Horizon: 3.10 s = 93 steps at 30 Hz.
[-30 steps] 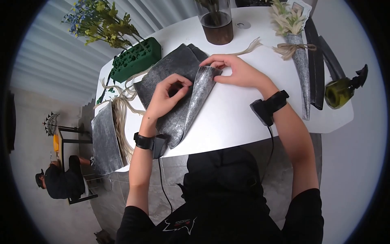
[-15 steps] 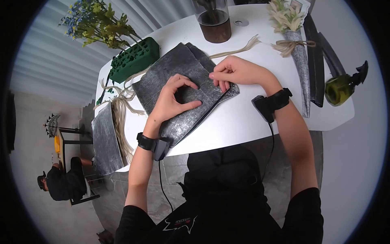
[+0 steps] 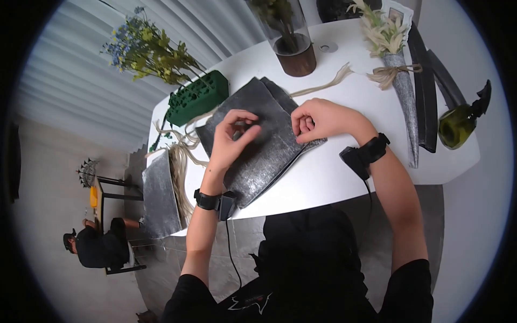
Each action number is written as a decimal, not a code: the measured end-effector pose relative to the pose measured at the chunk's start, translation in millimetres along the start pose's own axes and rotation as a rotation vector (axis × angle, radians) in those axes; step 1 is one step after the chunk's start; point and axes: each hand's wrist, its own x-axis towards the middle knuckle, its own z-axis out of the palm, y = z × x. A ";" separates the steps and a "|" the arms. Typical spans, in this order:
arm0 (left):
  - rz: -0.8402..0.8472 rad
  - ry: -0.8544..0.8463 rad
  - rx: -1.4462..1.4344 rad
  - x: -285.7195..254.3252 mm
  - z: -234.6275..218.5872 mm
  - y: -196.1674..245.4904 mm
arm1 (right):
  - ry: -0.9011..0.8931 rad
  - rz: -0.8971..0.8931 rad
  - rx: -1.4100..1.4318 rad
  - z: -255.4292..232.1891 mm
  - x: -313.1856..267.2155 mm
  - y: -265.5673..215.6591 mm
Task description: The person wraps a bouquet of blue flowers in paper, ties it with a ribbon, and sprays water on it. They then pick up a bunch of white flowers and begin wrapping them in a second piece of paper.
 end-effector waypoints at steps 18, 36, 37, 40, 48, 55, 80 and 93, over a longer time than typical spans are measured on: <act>0.031 0.785 0.032 96.4 -119.0 -21.8 | 0.032 -0.036 0.017 1.7 0.7 16.9; 0.605 1.034 0.226 50.0 -158.2 93.9 | 0.060 -0.023 -0.029 0.7 -3.5 11.1; 0.631 1.012 0.189 42.7 -151.7 103.5 | 0.051 -0.015 -0.021 -0.2 -4.3 7.9; 0.648 0.956 0.113 31.2 -124.9 122.5 | 0.043 -0.032 -0.039 -2.7 -7.0 2.4; 0.116 0.391 -0.299 -2.4 -34.0 114.8 | 0.027 -0.067 -0.051 -8.9 -8.1 5.4; -0.241 0.010 -0.441 -12.5 -10.0 66.4 | 0.039 -0.081 -0.086 -12.9 -7.3 6.9; -0.343 0.038 -0.557 -6.1 43.6 -1.5 | 0.099 -0.106 -0.270 -12.8 -4.7 -0.8; -0.185 0.009 -0.381 0.6 39.1 -21.4 | 0.090 -0.106 -0.254 -12.4 -0.2 2.6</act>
